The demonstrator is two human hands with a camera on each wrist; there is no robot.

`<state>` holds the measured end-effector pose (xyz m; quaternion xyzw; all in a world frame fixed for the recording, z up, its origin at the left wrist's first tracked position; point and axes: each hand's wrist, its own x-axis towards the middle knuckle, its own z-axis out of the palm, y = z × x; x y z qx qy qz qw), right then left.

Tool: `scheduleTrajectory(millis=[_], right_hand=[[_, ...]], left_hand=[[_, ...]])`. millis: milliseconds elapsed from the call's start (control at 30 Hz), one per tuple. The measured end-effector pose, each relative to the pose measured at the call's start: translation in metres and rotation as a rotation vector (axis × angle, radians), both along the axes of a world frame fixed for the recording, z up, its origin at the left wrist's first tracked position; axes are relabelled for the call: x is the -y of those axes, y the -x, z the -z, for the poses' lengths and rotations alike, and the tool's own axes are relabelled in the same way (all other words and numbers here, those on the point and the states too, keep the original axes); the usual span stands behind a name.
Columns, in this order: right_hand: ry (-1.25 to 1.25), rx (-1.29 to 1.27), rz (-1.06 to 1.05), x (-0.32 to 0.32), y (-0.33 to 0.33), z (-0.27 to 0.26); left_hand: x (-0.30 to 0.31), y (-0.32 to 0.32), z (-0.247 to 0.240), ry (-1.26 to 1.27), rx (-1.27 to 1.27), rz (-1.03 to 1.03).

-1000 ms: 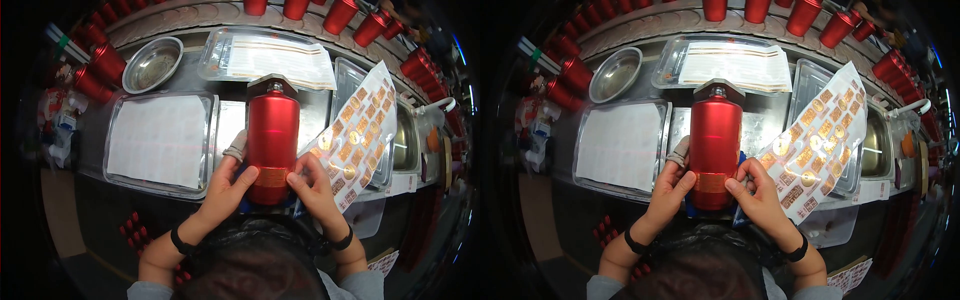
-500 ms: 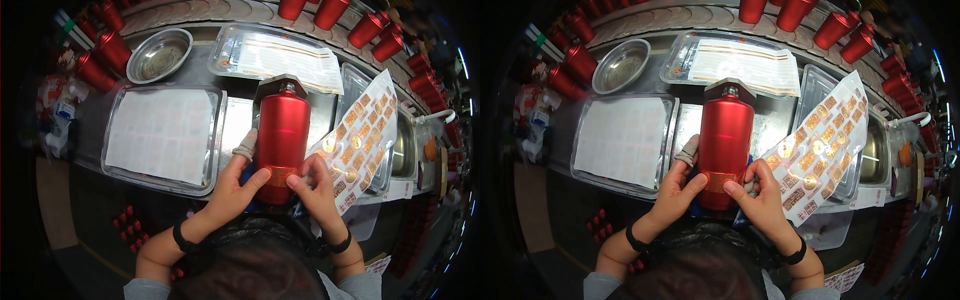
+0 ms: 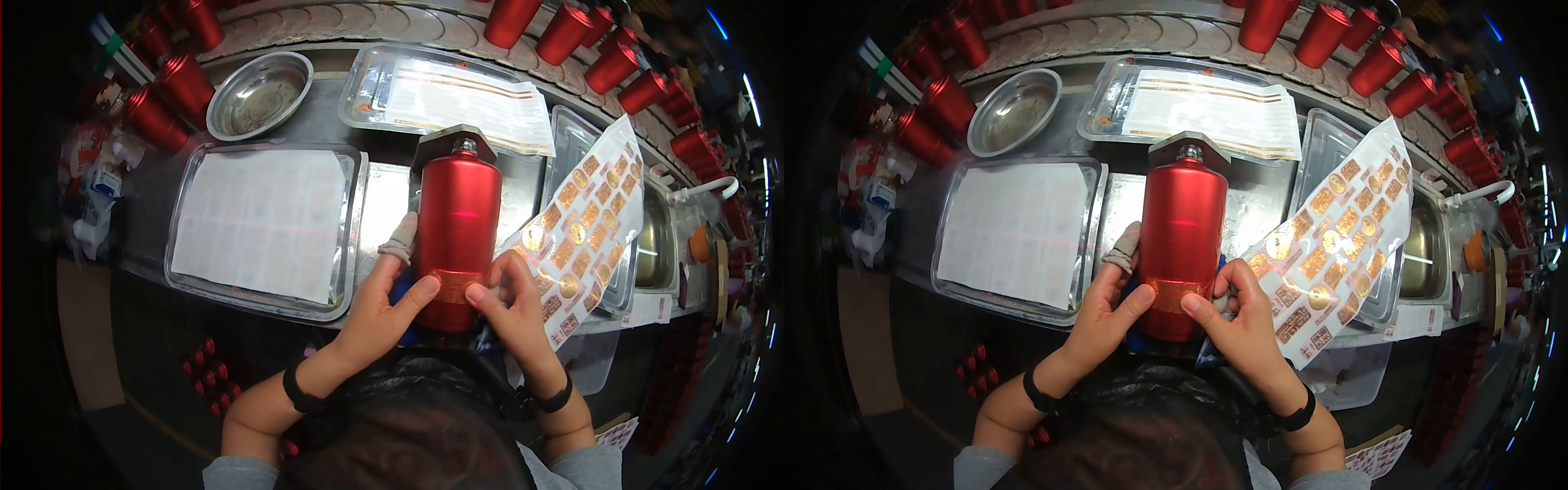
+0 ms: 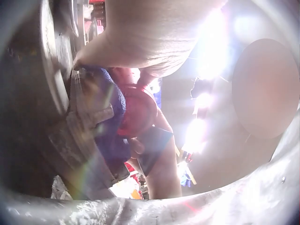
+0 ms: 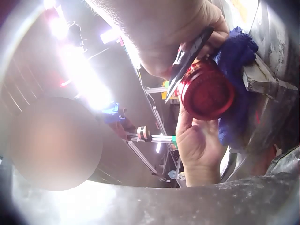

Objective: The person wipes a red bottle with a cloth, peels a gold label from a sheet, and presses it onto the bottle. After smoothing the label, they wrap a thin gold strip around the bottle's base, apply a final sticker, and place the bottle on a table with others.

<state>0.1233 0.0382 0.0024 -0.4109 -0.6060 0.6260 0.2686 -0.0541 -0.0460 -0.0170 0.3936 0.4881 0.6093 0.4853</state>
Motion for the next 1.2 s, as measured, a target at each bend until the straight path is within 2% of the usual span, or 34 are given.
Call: scheduleTrajectory(millis=[367,800,1200], right_hand=[[-0.025,-0.019,0.001,0.0,-0.002,0.008],[0.055,-0.048,-0.009,0.001,0.001,-0.003],[0.018,-0.038,-0.016,0.002,0.001,-0.002]], left_hand=[[0.001,0.003,0.0,-0.001,0.016,0.023],[0.002,-0.001,0.008,0.003,-0.003,-0.032],[0.002,-0.005,0.007,-0.007,-0.038,-0.071]])
